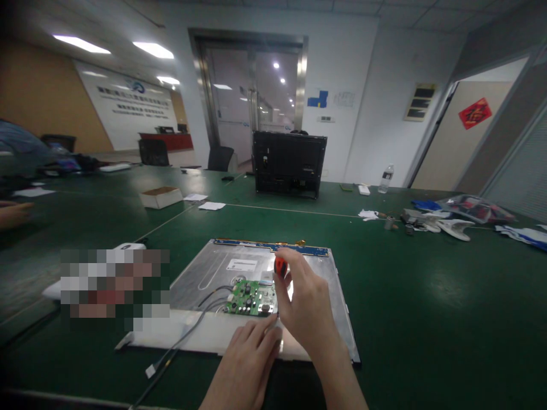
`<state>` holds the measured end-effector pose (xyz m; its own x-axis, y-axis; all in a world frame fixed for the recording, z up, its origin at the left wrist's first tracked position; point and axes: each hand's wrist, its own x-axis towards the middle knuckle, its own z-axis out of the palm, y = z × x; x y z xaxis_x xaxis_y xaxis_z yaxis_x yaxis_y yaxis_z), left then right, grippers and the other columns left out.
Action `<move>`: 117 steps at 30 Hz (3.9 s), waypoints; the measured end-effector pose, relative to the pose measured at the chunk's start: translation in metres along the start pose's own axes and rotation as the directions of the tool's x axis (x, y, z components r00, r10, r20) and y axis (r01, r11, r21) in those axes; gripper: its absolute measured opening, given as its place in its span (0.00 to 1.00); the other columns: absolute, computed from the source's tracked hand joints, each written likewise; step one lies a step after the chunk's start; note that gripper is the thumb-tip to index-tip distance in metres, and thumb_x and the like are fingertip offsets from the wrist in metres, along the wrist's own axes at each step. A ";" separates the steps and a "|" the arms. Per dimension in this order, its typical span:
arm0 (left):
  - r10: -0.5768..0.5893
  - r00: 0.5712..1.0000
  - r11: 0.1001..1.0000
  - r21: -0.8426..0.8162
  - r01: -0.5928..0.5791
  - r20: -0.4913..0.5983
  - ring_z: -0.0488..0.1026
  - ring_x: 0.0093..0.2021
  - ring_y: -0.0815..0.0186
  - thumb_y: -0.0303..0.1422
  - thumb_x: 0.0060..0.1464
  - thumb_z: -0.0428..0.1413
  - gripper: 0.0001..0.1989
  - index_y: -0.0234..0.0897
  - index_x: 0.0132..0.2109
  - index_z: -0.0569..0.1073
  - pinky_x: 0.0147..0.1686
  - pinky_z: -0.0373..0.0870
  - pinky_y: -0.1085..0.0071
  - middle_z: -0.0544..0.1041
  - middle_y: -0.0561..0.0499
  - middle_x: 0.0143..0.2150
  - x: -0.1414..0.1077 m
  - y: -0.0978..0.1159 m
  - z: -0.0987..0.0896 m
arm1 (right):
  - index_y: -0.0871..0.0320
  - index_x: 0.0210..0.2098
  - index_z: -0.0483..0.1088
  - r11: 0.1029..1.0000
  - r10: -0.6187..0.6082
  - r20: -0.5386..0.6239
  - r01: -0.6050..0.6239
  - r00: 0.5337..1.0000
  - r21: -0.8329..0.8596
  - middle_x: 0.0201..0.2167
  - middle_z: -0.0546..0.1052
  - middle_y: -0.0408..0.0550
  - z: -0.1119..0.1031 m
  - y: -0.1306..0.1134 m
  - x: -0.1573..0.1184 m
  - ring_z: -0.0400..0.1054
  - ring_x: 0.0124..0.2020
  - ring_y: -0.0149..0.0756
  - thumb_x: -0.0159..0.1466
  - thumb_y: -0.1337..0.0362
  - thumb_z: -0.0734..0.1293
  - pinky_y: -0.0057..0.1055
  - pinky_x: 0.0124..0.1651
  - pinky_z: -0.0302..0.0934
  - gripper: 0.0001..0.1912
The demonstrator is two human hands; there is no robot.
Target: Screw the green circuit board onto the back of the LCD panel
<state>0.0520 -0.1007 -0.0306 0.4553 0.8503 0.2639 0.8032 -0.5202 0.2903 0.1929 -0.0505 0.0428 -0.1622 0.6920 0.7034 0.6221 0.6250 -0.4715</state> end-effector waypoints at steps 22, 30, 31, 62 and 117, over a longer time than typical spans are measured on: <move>0.011 1.000 1.000 0.015 -0.011 0.004 0.67 0.48 0.54 0.21 0.57 0.46 0.15 0.37 0.49 0.68 0.47 0.68 0.54 0.69 0.44 0.57 0.001 -0.001 0.001 | 0.56 0.54 0.61 1.000 -0.031 0.048 0.031 0.998 0.002 0.46 0.71 0.52 -0.003 -0.004 0.002 0.69 0.35 0.33 0.65 0.70 0.58 0.29 0.33 0.66 0.18; 0.003 1.000 1.000 0.004 -0.003 0.016 0.67 0.49 0.55 0.21 0.58 0.46 0.15 0.37 0.49 0.68 0.47 0.67 0.54 0.68 0.44 0.57 0.001 0.000 0.000 | 0.56 0.45 0.63 1.000 -0.008 -0.009 0.008 1.000 -0.013 0.29 0.73 0.42 -0.001 -0.002 0.000 0.68 0.25 0.30 0.63 0.65 0.64 0.26 0.27 0.61 0.11; 0.004 1.000 1.000 0.002 -0.004 0.012 0.66 0.49 0.54 0.21 0.58 0.45 0.15 0.37 0.49 0.68 0.48 0.67 0.54 0.68 0.43 0.57 0.001 0.000 0.000 | 0.56 0.46 0.63 1.000 -0.008 -0.001 0.008 1.000 -0.022 0.30 0.73 0.43 -0.001 -0.002 0.000 0.68 0.26 0.30 0.64 0.65 0.63 0.26 0.27 0.61 0.11; 0.007 1.000 1.000 -0.006 -0.007 -0.023 0.66 0.47 0.56 0.21 0.58 0.45 0.14 0.38 0.47 0.68 0.46 0.66 0.55 0.68 0.44 0.55 -0.001 -0.002 0.005 | 0.54 0.51 0.66 0.999 -0.039 0.016 0.040 0.999 -0.009 0.44 0.70 0.51 -0.003 -0.003 0.003 0.70 0.32 0.32 0.66 0.66 0.61 0.30 0.32 0.69 0.14; 0.013 1.000 1.000 -0.019 -0.013 -0.013 0.66 0.48 0.56 0.21 0.58 0.45 0.13 0.38 0.47 0.67 0.46 0.66 0.57 0.69 0.45 0.54 0.000 0.000 0.001 | 0.55 0.43 0.59 0.998 0.028 -0.025 -0.027 0.999 0.048 0.32 0.74 0.44 0.001 -0.004 0.000 0.67 0.24 0.28 0.63 0.64 0.64 0.26 0.26 0.63 0.10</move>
<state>0.0522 -0.1001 -0.0316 0.4606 0.8424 0.2796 0.7896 -0.5327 0.3044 0.1898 -0.0527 0.0435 -0.1251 0.7000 0.7031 0.5886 0.6229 -0.5154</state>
